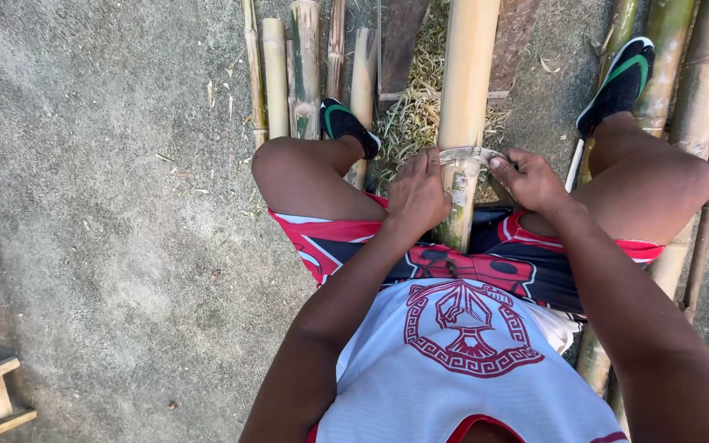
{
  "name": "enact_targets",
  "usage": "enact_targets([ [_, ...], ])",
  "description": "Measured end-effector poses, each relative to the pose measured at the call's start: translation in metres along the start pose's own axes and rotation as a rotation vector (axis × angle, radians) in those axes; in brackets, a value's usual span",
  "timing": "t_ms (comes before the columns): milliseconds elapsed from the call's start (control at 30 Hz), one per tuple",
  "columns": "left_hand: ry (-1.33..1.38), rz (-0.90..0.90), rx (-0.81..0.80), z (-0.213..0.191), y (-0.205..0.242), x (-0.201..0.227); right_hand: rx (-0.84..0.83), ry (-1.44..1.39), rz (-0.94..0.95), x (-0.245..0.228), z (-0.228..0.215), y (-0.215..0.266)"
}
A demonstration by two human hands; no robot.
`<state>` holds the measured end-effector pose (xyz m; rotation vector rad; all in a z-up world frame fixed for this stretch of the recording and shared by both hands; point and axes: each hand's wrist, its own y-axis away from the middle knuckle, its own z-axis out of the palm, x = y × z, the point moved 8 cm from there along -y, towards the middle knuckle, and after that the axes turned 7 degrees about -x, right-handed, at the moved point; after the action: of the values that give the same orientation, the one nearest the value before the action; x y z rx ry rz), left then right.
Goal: The person is carving a piece of bamboo using a curved knife.
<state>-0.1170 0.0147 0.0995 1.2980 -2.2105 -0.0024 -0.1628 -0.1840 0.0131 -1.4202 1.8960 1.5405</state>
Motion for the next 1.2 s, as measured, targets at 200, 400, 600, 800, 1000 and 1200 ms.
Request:
enact_targets([
  [200, 0.000, 0.016, 0.031, 0.012, -0.061, -0.017, 0.135, 0.183, -0.026, -0.027, -0.032, -0.025],
  [400, -0.118, 0.051, -0.007, 0.009, -0.073, -0.020, 0.228, 0.064, -0.046, -0.017, -0.027, -0.030],
  [600, -0.066, -0.018, -0.209, 0.014, -0.002, -0.003, 0.090, 0.114, -0.033, -0.026, 0.000, 0.029],
  [800, 0.060, -0.094, -0.206, 0.012, 0.002, -0.005, 0.010, 0.020, -0.020, -0.021, 0.009, 0.018],
  [1000, -0.127, 0.070, 0.104, -0.006, -0.078, -0.013, 0.236, -0.164, -0.152, 0.004, -0.011, -0.057],
  [1200, -0.175, 0.113, 0.151, -0.008, -0.103, -0.014, 0.340, -0.189, -0.199, -0.004, -0.016, -0.063],
])
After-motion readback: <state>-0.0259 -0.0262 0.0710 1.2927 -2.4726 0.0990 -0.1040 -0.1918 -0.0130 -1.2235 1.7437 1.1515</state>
